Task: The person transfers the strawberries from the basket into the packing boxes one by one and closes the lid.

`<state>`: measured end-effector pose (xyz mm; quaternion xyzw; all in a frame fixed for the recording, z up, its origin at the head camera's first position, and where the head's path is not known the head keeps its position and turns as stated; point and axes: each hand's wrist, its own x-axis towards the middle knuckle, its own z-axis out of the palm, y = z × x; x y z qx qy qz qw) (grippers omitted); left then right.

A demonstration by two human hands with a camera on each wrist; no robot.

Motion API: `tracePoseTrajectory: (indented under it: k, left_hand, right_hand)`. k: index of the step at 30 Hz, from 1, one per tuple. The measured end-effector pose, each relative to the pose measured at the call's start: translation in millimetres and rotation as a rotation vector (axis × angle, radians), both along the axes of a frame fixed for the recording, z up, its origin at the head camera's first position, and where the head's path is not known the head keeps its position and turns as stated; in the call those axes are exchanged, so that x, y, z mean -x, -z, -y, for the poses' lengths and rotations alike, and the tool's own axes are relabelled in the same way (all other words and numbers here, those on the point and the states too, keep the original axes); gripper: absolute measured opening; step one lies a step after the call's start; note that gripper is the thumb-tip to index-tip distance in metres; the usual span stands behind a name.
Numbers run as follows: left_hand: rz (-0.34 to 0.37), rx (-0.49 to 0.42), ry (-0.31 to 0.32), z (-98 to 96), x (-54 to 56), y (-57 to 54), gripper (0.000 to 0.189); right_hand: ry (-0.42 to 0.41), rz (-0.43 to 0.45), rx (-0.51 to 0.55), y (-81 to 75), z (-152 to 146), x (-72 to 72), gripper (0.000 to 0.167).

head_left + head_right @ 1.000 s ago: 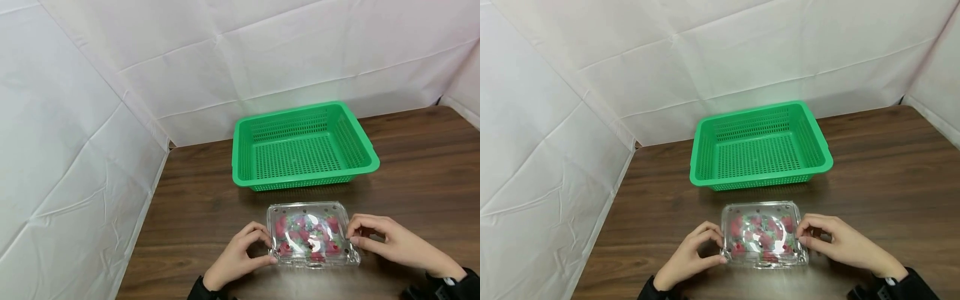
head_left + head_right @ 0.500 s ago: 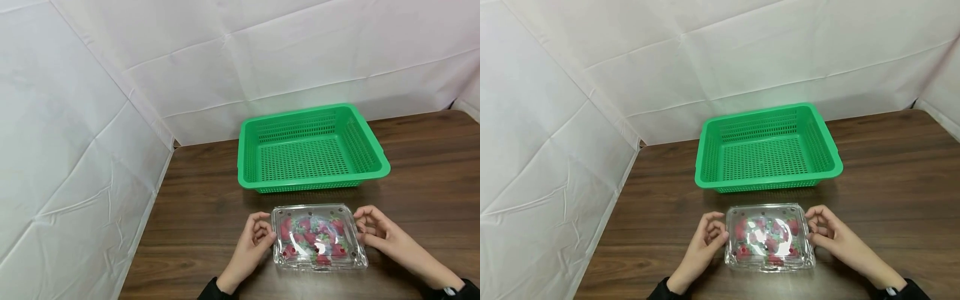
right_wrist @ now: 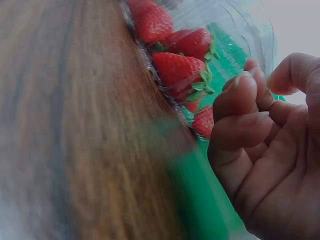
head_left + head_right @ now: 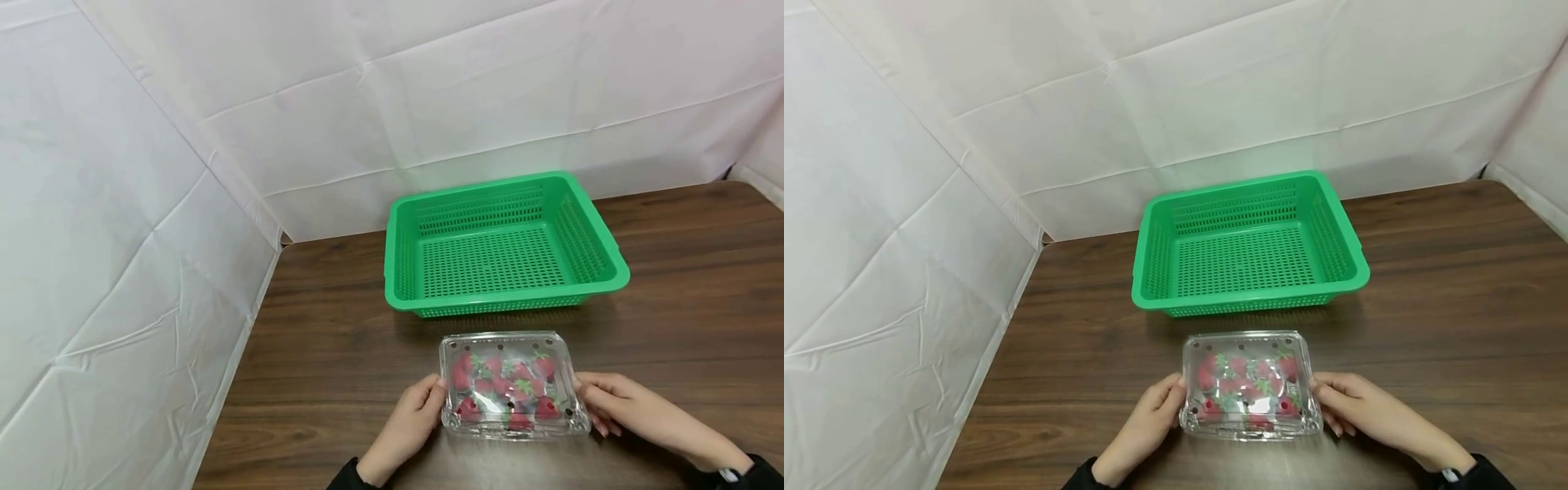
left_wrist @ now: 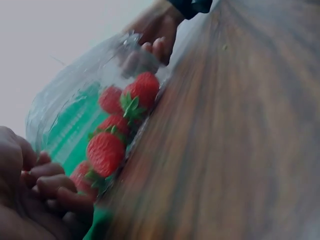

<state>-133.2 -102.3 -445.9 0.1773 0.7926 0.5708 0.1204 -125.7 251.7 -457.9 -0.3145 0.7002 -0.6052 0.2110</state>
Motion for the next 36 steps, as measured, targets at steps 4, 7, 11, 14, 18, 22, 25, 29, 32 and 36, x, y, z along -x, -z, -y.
tracePoseTrajectory:
  k: [4, 7, 11, 14, 18, 22, 25, 29, 32, 36]
  left_hand:
    - [-0.076, 0.044, -0.033, -1.4, -2.2, 1.1, 0.034]
    - [-0.078, 0.028, -0.038, -1.9, -3.0, 1.9, 0.036]
    - [0.053, -0.136, -0.023, -0.9, -2.8, 6.2, 0.036]
    - [0.164, -0.249, -0.013, 0.3, -2.5, 7.2, 0.038]
    - [0.238, -0.283, 0.000, 2.4, -0.3, 5.6, 0.042]
    - [0.288, -0.309, 0.025, 5.3, 2.5, 4.5, 0.045]
    - [0.312, -0.336, 0.046, 6.7, 3.9, 3.7, 0.046]
    - [0.327, -0.357, 0.074, 6.9, 4.8, 3.6, 0.044]
    - [0.326, -0.353, 0.089, 6.4, 4.2, 3.3, 0.039]
    - [0.321, -0.337, 0.090, 5.6, 2.2, 1.9, 0.036]
  right_hand:
    - [0.048, -0.014, -0.020, 0.0, 3.4, -1.8, 0.030]
    - [0.064, -0.012, -0.031, 0.4, 3.5, -1.8, 0.030]
    - [0.114, 0.052, -0.036, 0.8, 4.8, -1.3, 0.034]
    - [0.123, 0.164, -0.009, 0.7, 6.7, -0.2, 0.041]
    - [0.061, 0.328, 0.046, -0.4, 6.7, 1.1, 0.050]
    - [0.016, 0.376, 0.090, -0.8, 4.8, 1.1, 0.048]
    - [0.014, 0.347, 0.113, -0.5, 4.7, 1.4, 0.040]
    - [0.019, 0.319, 0.120, -0.5, 5.3, 1.4, 0.035]
    - [0.020, 0.270, 0.109, -0.2, 5.7, 0.7, 0.030]
    - [0.066, 0.200, 0.087, 0.7, 6.7, -0.9, 0.029]
